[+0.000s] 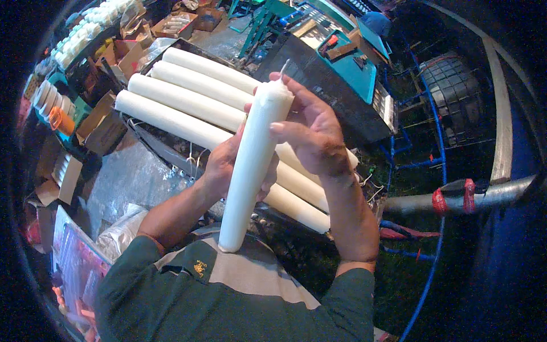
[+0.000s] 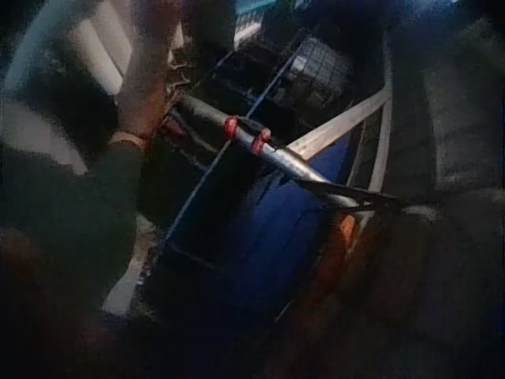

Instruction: The person assembles white cylindrical candles by inserting wicks into a metal mold, securing them with a string, and trimming the excess with scissors. The finished candles are then placed into a cardboard box.

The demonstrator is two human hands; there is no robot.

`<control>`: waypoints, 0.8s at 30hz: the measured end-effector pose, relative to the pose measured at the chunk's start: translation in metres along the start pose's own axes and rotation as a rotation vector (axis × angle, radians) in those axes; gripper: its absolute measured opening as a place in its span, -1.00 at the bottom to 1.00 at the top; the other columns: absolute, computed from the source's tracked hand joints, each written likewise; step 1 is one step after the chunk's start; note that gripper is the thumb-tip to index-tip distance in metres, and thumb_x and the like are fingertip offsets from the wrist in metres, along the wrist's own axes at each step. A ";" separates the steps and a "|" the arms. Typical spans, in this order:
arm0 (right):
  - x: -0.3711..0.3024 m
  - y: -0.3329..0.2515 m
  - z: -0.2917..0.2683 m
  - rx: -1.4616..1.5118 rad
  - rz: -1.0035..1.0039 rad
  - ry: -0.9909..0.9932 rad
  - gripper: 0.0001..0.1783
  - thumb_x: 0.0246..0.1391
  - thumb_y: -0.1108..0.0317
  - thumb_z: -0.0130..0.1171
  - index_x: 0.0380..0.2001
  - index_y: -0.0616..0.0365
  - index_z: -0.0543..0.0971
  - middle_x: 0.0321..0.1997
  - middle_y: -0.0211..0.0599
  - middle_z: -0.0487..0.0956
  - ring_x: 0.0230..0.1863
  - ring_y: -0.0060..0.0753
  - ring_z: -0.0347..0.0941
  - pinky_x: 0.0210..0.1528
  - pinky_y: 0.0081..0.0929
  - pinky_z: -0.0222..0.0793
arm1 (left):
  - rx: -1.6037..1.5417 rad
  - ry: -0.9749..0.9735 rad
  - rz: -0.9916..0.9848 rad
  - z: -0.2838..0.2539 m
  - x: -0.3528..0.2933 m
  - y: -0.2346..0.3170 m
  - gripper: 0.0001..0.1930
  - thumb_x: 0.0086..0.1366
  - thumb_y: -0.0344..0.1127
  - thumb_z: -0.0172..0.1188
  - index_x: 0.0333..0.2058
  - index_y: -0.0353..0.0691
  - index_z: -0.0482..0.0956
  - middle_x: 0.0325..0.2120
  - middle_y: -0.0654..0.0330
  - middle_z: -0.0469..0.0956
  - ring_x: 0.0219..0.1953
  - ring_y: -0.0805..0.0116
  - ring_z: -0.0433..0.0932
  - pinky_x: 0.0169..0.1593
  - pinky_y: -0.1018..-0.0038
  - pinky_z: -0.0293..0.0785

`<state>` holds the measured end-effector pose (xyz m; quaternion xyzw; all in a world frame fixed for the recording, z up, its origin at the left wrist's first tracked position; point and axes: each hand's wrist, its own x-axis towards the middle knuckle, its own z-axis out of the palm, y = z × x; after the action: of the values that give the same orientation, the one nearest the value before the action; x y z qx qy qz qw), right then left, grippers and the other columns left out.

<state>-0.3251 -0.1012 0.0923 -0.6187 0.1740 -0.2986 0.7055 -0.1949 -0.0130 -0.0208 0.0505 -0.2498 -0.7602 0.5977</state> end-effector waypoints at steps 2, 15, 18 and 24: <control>0.005 -0.003 0.000 0.052 -0.034 -0.044 -0.27 0.12 0.53 0.20 0.38 0.36 0.30 0.13 0.09 0.58 0.20 0.08 0.57 0.29 0.05 0.50 | 0.021 -0.046 0.012 -0.002 0.002 0.009 -0.33 0.57 0.29 -0.35 0.08 -0.24 0.42 -0.54 0.03 0.44 -0.60 0.14 0.50 -0.58 0.29 0.47; 0.005 -0.006 0.027 -0.343 -0.043 0.041 -0.38 0.15 0.48 0.26 0.28 0.40 0.38 0.23 0.11 0.53 0.32 0.04 0.48 0.39 -0.02 0.41 | 0.710 0.061 0.080 -0.015 -0.033 0.063 -0.41 0.62 0.14 -0.21 0.05 -0.34 0.54 -0.39 0.18 0.60 -0.42 0.45 0.57 -0.32 0.48 0.54; -0.005 -0.003 0.042 -0.394 -0.091 0.089 -0.35 0.18 0.50 0.29 0.31 0.41 0.36 0.26 0.09 0.52 0.34 0.02 0.45 0.43 -0.04 0.33 | 0.871 0.105 0.122 -0.017 -0.041 0.067 -0.41 0.64 0.10 -0.21 0.04 -0.33 0.60 -0.37 0.21 0.60 -0.35 0.48 0.52 -0.20 0.46 0.50; -0.013 0.018 0.042 -0.160 -0.106 0.114 -0.37 0.16 0.57 0.33 0.29 0.36 0.40 0.17 -0.04 0.56 0.16 -0.20 0.56 0.28 -0.23 0.47 | 0.964 0.088 0.105 -0.021 -0.050 0.071 -0.42 0.64 0.05 -0.20 0.17 -0.35 0.57 -0.36 0.09 0.63 -0.31 0.42 0.55 -0.17 0.39 0.50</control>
<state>-0.3057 -0.0598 0.0803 -0.6633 0.2040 -0.3555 0.6261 -0.1104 0.0158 -0.0191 0.3411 -0.5502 -0.5237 0.5538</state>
